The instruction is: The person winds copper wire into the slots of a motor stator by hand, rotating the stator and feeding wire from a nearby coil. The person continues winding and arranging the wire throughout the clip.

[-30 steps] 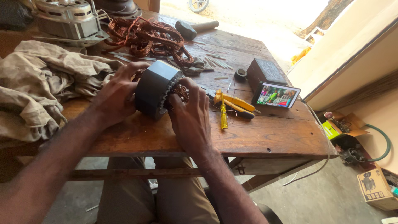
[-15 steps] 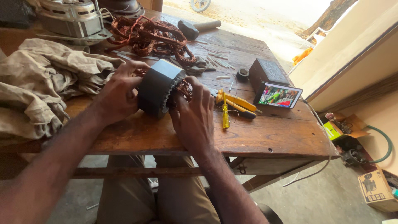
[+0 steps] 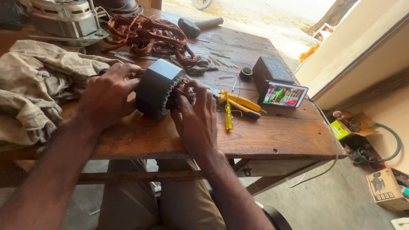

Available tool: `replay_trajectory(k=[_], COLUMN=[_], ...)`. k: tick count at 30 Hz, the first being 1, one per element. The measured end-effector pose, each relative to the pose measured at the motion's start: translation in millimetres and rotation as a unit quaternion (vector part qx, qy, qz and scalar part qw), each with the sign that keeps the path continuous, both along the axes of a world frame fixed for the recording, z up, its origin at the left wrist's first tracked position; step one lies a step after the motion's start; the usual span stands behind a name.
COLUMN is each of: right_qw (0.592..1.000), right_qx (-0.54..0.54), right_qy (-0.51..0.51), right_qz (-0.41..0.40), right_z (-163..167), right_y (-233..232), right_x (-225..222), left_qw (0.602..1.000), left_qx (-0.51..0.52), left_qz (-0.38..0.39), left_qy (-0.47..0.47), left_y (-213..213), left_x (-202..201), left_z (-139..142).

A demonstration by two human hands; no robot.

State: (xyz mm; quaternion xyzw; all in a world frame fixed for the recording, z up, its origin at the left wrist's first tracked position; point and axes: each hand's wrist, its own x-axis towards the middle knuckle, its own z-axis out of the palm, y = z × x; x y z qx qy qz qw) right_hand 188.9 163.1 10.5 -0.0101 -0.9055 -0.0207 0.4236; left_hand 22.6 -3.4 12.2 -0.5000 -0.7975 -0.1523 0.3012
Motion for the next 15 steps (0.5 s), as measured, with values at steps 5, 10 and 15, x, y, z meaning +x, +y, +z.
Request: replay_trajectory(k=[5, 10, 15], right_qw=[1.0, 0.999, 1.0], right_qx=[-0.014, -0.033, 0.007], right_qy=[0.002, 0.016, 0.026], right_qz=[-0.02, -0.01, 0.006], right_z=[-0.3, 3.2, 4.5], right_y=[-3.9, -7.4, -7.3], right_x=[7.6, 10.0, 8.0], left_qw=[0.998, 0.995, 0.989], left_qx=[0.027, 0.016, -0.001], left_qz=[-0.025, -0.022, -0.006], left_qy=[0.043, 0.091, 0.148], left_y=[-2.5, -1.3, 1.5], left_x=[-0.4, 0.9, -2.0], left_z=[0.3, 2.5, 1.0])
